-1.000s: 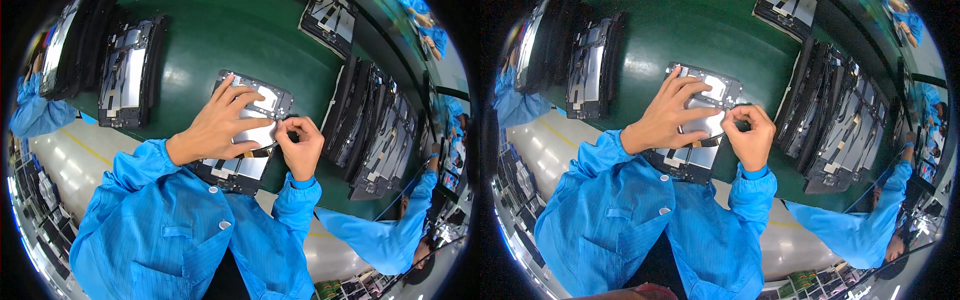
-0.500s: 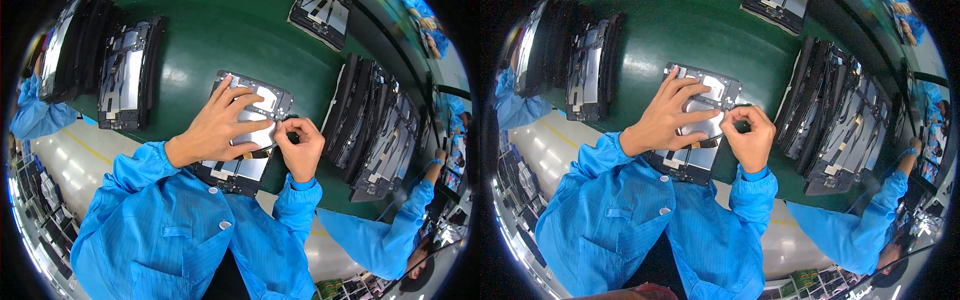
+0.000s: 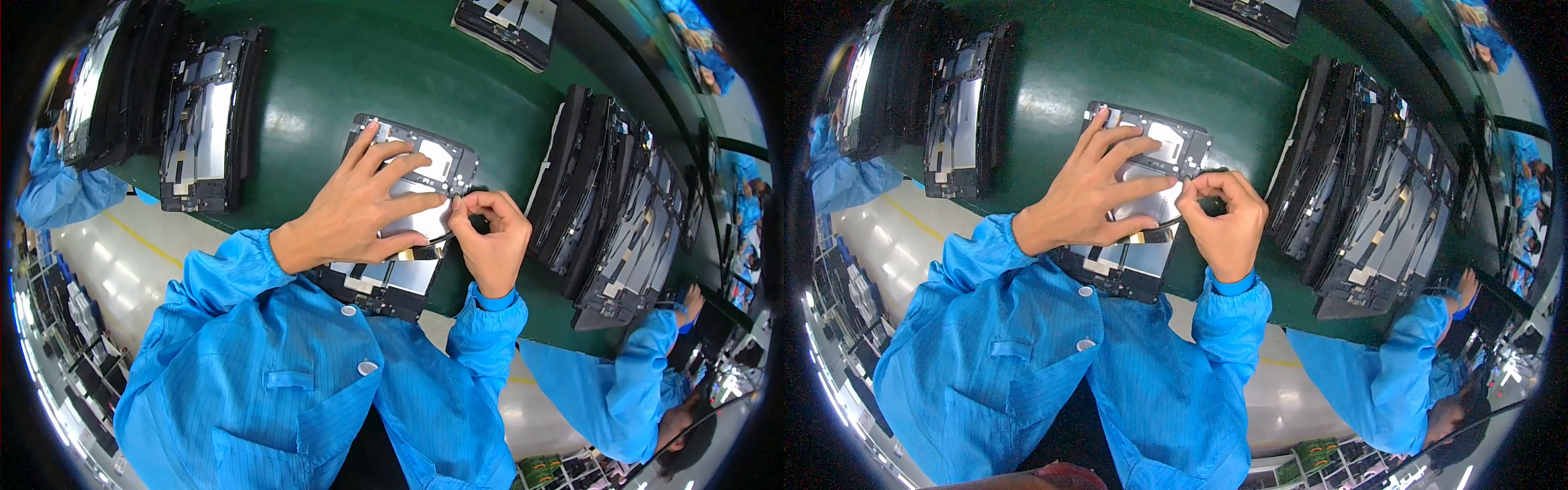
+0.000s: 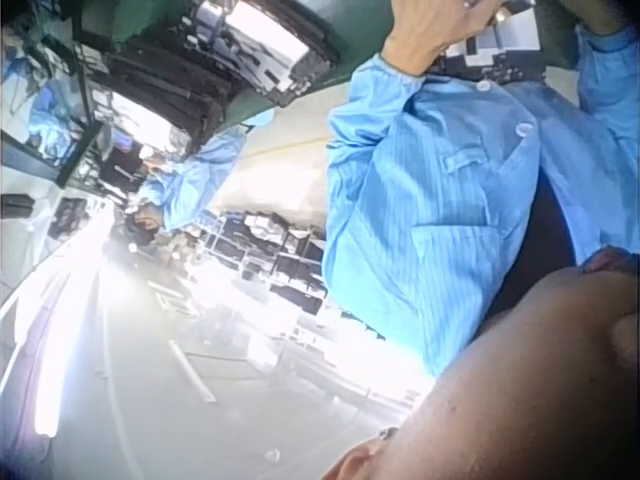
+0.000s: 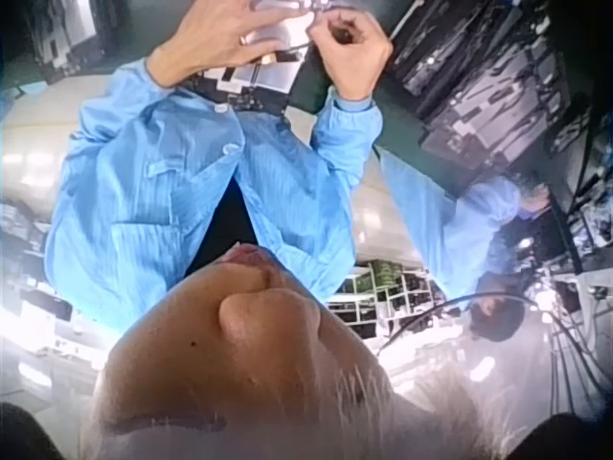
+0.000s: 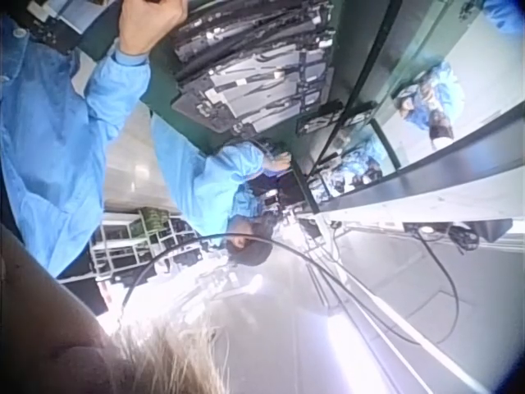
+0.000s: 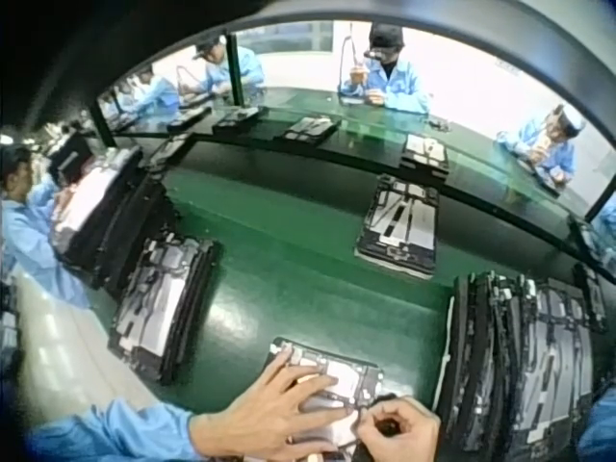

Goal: The person assembles electronic tablets on an assembly line by connecting and pressing internal ribbon cables and components into the device chassis by hand, sliding completed units along the conveyor line, and picking up new ones.

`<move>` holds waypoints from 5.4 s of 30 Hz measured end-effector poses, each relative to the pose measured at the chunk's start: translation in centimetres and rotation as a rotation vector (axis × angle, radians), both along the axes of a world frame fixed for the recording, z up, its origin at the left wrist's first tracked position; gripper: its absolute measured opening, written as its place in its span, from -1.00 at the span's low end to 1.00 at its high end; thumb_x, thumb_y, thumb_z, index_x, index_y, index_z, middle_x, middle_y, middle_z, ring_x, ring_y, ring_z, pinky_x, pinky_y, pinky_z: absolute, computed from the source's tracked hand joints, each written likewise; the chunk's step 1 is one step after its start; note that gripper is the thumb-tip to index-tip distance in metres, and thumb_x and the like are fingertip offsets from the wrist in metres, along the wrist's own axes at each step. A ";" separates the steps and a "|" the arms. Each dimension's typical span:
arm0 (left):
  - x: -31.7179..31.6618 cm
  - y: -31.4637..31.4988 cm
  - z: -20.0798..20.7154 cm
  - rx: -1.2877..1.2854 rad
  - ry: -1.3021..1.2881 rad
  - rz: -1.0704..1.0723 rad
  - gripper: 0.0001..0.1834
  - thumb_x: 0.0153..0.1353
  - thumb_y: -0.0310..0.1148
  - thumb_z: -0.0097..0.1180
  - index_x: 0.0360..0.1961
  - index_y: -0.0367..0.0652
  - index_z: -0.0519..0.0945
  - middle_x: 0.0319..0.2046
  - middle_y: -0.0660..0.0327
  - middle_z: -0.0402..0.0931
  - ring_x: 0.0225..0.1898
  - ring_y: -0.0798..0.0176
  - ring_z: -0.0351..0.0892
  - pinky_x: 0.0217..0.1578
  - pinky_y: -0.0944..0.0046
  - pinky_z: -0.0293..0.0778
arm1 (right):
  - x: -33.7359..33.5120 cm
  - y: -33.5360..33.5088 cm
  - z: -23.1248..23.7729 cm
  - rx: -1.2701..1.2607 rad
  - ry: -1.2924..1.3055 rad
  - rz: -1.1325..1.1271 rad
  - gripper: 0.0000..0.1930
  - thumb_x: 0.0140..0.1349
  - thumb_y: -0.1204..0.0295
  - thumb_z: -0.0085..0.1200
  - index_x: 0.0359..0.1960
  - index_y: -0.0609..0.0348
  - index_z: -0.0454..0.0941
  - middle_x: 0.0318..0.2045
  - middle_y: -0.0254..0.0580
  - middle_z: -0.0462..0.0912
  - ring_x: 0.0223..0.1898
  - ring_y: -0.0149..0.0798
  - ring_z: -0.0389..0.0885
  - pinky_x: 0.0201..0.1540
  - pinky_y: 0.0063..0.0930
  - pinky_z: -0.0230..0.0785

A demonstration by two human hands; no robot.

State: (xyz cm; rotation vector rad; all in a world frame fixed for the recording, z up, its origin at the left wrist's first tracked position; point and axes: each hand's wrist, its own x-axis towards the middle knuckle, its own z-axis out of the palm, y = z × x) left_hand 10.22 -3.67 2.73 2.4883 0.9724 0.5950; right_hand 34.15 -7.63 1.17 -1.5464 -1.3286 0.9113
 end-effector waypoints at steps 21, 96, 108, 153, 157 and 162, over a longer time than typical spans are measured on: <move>0.5 3.2 -0.2 0.250 -0.033 -0.322 -0.52 0.16 -0.33 0.48 0.12 -0.20 0.76 0.17 0.25 0.72 0.33 0.05 0.56 0.59 -0.28 0.31 | -1.1 4.0 -0.1 0.041 -0.079 0.014 -0.82 0.19 0.48 0.59 -0.19 0.20 0.92 -0.53 -0.36 0.34 -0.49 -0.44 0.25 -0.44 -0.40 0.08; -10.5 1.9 -0.3 0.414 -0.196 -0.731 -0.77 0.10 -0.25 0.32 -0.39 -0.23 0.69 -0.32 0.12 0.60 -0.15 0.01 0.68 0.31 -0.13 0.61 | -9.9 -0.3 3.3 0.503 -0.917 0.531 -0.88 0.27 0.46 0.24 -0.18 0.09 0.64 -0.23 -0.27 0.60 0.10 -0.13 0.63 0.58 0.38 0.20; -10.6 2.0 0.4 0.467 -0.062 -0.534 -0.75 0.13 -0.26 0.34 -0.26 -0.21 0.72 -0.25 0.20 0.63 -0.10 0.08 0.65 0.16 0.02 0.67 | -9.1 2.2 2.7 0.594 -0.826 0.460 -0.79 0.23 0.48 0.27 -0.09 0.09 0.68 -0.23 -0.23 0.59 -0.08 -0.13 0.65 0.29 -0.01 0.48; -9.7 5.1 0.1 0.496 -0.016 -0.595 -0.79 0.22 -0.31 0.29 -0.22 -0.23 0.67 -0.20 0.15 0.62 -0.01 0.09 0.69 0.00 0.17 0.74 | -8.6 6.1 2.2 0.591 -0.703 0.426 -0.61 0.10 0.67 0.24 0.00 0.12 0.68 -0.22 -0.17 0.57 -0.11 -0.03 0.57 -0.03 -0.12 0.42; -9.4 5.9 0.3 0.492 0.003 -0.607 -0.78 0.22 -0.30 0.28 -0.22 -0.23 0.67 -0.21 0.16 0.62 -0.01 0.09 0.69 -0.01 0.18 0.73 | -8.6 6.3 1.7 0.568 -0.670 0.415 -0.62 0.09 0.68 0.23 -0.01 0.12 0.68 -0.22 -0.17 0.59 -0.10 -0.02 0.58 -0.03 -0.12 0.43; -9.5 7.4 -0.1 0.468 0.026 -0.621 -0.66 0.16 -0.31 0.38 -0.10 -0.30 0.68 -0.15 0.10 0.63 0.00 0.03 0.72 -0.02 0.12 0.77 | -8.6 6.5 1.6 0.514 -0.547 0.369 -0.74 0.22 0.66 0.25 -0.07 0.13 0.69 -0.24 -0.13 0.66 -0.17 0.04 0.64 -0.07 -0.10 0.44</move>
